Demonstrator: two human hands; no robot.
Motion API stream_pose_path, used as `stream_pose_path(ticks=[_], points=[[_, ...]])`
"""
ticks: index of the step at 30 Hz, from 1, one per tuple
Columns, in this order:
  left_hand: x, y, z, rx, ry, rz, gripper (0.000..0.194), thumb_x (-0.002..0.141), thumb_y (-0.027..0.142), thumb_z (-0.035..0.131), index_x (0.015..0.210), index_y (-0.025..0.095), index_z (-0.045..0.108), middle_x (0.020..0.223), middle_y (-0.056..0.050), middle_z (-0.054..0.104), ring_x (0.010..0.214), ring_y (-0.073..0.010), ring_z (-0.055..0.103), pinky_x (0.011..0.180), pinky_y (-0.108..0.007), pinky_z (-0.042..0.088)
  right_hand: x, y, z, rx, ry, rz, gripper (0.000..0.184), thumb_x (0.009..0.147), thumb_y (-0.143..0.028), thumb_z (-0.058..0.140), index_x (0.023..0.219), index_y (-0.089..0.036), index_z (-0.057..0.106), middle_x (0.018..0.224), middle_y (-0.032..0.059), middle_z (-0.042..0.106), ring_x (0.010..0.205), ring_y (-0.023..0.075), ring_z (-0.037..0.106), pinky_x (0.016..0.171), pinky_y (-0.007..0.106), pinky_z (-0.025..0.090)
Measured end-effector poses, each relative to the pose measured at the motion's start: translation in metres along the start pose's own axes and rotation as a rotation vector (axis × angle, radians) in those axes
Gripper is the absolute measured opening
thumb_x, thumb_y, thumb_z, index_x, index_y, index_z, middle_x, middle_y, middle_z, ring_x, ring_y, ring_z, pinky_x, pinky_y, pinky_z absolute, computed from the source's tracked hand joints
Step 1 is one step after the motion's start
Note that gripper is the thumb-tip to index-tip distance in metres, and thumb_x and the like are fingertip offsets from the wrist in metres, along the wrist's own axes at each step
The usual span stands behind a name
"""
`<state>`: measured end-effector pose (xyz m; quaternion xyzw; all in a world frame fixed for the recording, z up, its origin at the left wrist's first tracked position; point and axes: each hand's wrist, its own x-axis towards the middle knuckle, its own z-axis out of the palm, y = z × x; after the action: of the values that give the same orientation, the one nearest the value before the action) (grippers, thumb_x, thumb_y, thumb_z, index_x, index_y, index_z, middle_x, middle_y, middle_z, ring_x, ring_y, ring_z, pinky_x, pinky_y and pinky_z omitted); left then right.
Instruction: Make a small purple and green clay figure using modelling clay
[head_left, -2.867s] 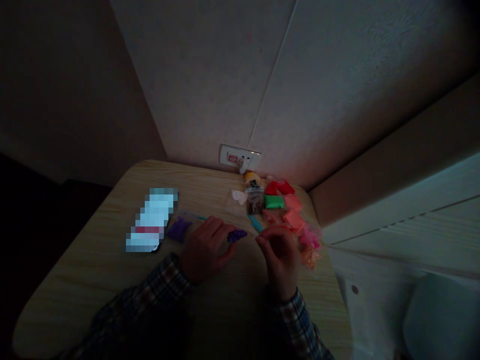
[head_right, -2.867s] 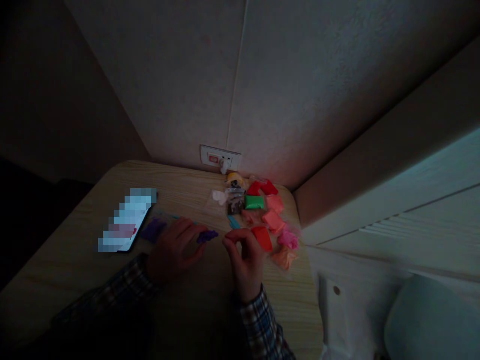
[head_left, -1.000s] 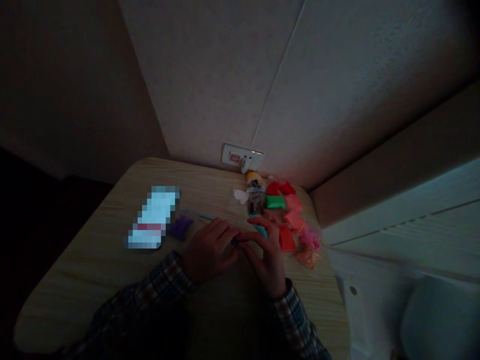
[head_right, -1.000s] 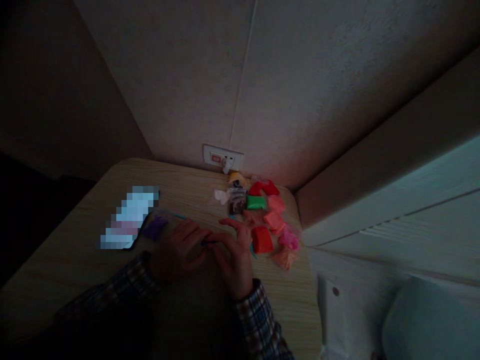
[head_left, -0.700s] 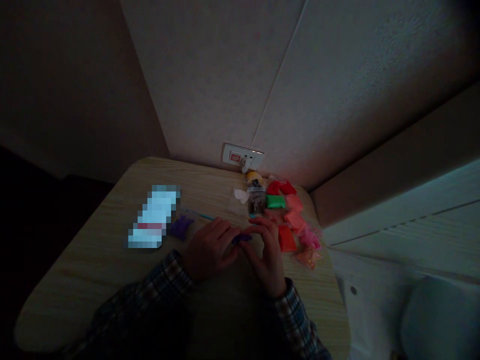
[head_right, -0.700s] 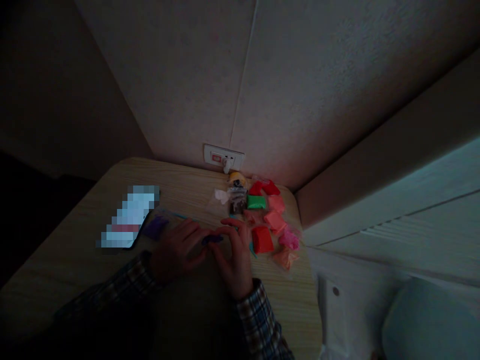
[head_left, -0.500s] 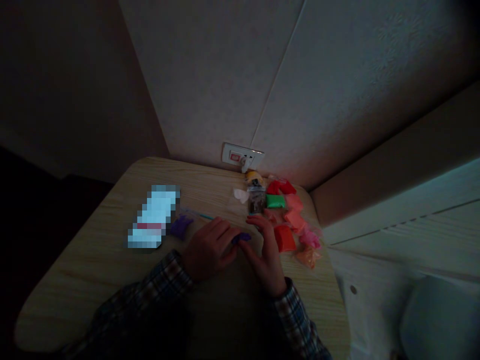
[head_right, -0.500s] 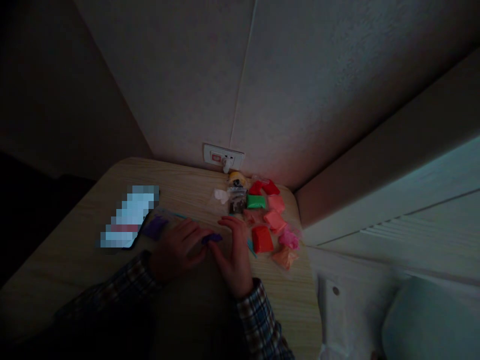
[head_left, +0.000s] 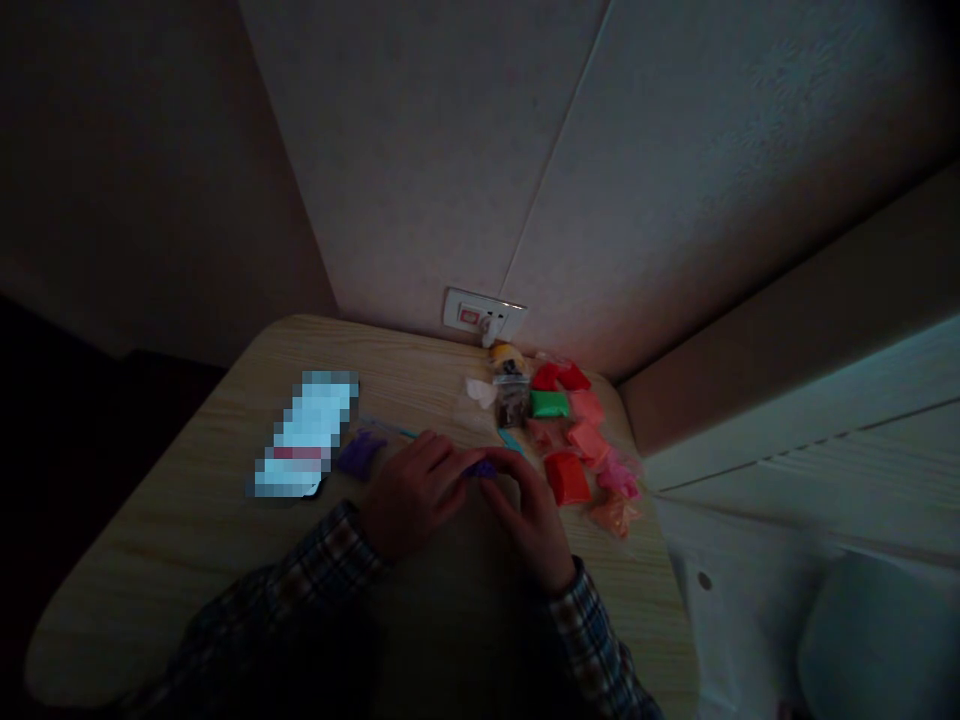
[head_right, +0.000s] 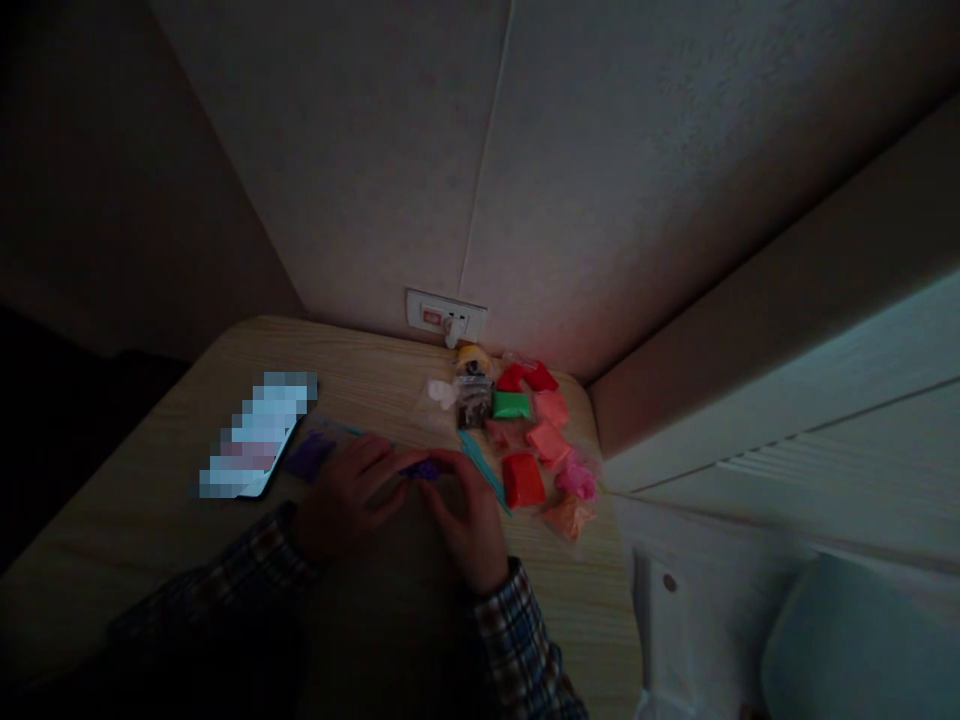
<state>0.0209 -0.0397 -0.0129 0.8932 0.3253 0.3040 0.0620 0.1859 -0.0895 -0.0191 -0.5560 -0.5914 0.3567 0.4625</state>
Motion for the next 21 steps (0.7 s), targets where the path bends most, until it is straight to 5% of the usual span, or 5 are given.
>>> stream_pose_path(ticks=[4,10,21], points=[[0.001,0.001,-0.001,-0.098,0.016,-0.053,0.032,0.084,0.017,0.052,0.116,0.018,0.053,0.090,-0.006,0.061,0.085,-0.0205,0.056,0.079,-0.033,0.047,0.001,0.001,0.000,0.033,0.026,0.003,0.023,0.084,-0.024,0.059,0.107,-0.023,0.058,0.102,0.0045,0.068,0.096,0.0190,0.063,0.087,0.034,0.051],[0.007,-0.002,-0.006,-0.342,-0.019,-0.246,0.036,0.082,0.033,0.061,0.113,0.017,0.053,0.075,0.001,0.052,0.065,-0.0143,0.050,0.062,-0.026,0.043,0.001,0.003,0.001,0.077,0.057,-0.015,0.024,0.083,-0.025,0.063,0.106,-0.024,0.058,0.102,0.0042,0.068,0.095,0.0195,0.064,0.085,0.035,0.052],[0.011,-0.004,-0.011,-0.441,-0.060,-0.298,0.020,0.083,0.026,0.058,0.101,0.019,0.061,0.070,0.003,0.049,0.064,-0.0132,0.048,0.061,-0.024,0.039,-0.001,-0.003,0.001,0.116,0.030,-0.027,0.022,0.085,-0.022,0.059,0.107,-0.025,0.057,0.101,0.0037,0.067,0.094,0.0177,0.064,0.085,0.034,0.052]])
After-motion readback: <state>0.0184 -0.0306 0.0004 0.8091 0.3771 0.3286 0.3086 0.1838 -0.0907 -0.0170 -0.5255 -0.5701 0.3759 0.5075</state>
